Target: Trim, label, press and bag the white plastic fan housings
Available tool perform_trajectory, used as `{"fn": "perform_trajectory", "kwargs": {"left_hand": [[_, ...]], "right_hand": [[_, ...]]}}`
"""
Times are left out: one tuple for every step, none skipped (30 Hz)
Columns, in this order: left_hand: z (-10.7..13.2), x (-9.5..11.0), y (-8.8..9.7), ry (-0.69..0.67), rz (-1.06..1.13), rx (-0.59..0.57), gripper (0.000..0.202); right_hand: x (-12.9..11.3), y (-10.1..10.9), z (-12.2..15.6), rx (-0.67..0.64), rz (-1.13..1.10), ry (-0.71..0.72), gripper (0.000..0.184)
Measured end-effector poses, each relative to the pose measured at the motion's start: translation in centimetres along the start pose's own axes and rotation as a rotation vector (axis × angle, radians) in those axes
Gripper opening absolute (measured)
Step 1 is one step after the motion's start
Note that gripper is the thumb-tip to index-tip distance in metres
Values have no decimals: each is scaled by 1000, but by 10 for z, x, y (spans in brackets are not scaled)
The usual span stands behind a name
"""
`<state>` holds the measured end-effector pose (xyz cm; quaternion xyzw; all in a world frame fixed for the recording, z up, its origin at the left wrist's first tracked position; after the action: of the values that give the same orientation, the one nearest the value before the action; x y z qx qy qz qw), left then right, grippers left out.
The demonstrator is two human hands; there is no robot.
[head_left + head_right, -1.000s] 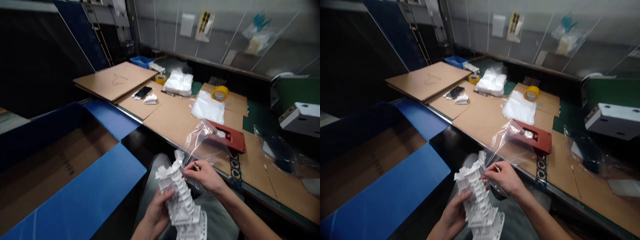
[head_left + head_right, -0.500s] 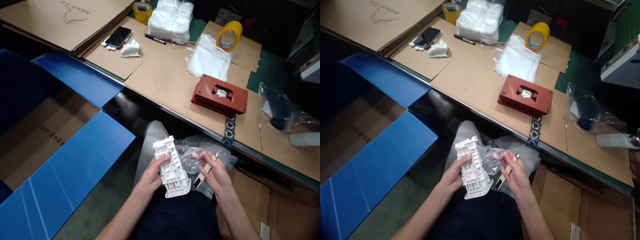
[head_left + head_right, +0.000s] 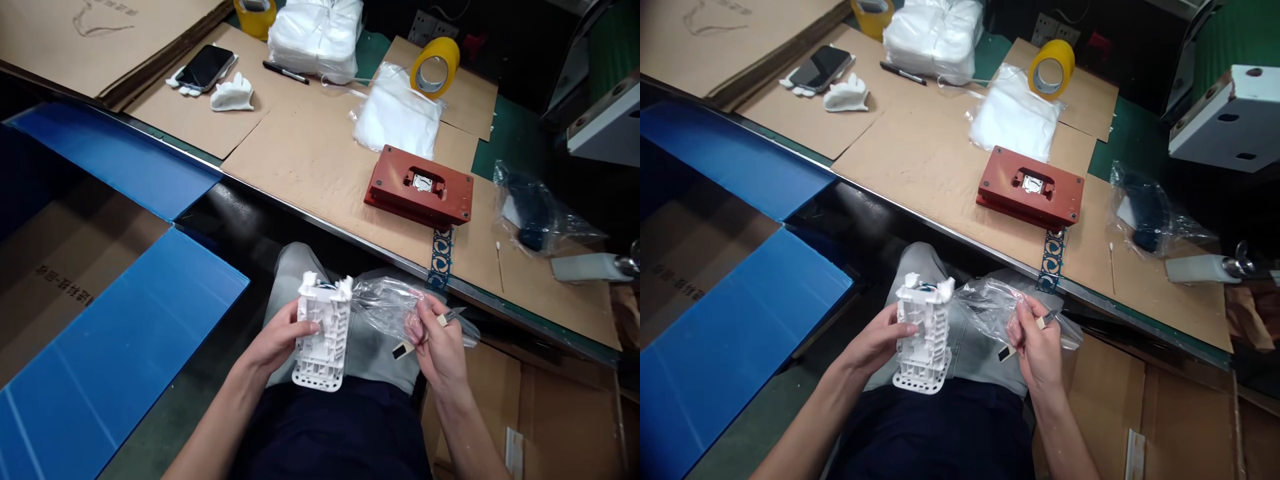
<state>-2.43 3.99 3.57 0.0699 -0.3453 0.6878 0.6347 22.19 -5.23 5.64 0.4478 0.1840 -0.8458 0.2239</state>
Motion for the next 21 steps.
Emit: {"fn": "perform_trajectory", "kwargs": {"left_hand": [[4,7,-3,-45,-137,-86,66],[8,14,-7,-88,-288,-170,78],[12,18,-11,-125,-439,-238,89],[14,22,-14,-154,-576,-282,98],[15,24,-18,-191,-707,-308,105],[14,25,-22,-242,-827,-317,109],[13,25,-26,-304,-927,-308,113],[11,24,-31,-358,-1004,-292,115],[8,23,-35,-402,-1053,-274,116],[5,21,-40,-431,-1077,-265,114],[2,19,-44,-449,-1076,-257,105],[0,17,-46,-458,-1056,-247,92],[-2,16,-48,-461,-1025,-235,76],[-4,15,-49,-456,-991,-220,60],[-6,15,-48,-448,-963,-202,47],[-7,14,-46,-439,-943,-184,41],[-8,13,-43,-420,-915,-172,38],[-8,12,-40,-387,-874,-165,38],[-9,10,-38,-346,-808,-154,39],[-9,8,-35,-305,-722,-138,40],[-8,5,-33,-266,-626,-122,41]], "right_hand": [[1,-1,1,12,25,45,24],[1,-2,1,16,65,95,27],[1,-2,2,7,118,147,30],[1,-1,2,-18,182,202,34],[0,-1,3,-63,252,253,36],[-2,-1,3,-129,323,301,36],[-5,-2,4,-208,394,359,34],[-9,-3,6,-302,466,426,33],[-15,-5,8,-411,538,501,31],[-21,-7,12,-532,609,579,30],[-27,-8,15,-655,678,659,29],[-33,-10,18,-765,748,732,28],[-39,-10,21,-855,822,795,26],[-44,-9,21,-920,901,840,24],[-48,-8,21,-956,979,866,21],[-51,-6,19,-968,1050,877,18],[-52,-5,16,-968,1111,872,17],[-52,-3,14,-966,1160,856,20],[-50,-3,12,-972,1191,832,25],[-46,-3,11,-983,1206,803,30],[-41,-5,11,-997,1201,771,33]]}}
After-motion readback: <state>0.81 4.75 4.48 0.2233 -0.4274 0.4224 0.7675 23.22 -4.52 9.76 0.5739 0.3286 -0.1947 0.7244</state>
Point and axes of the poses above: each hand's wrist, its own z-axis away from the middle knuckle, its own y-axis out of the back of the hand, x = y × z, the point moved 3 cm from there along -z, towards the middle knuckle, and after that the axes turned 14 degrees about x, right-handed, at the moved point
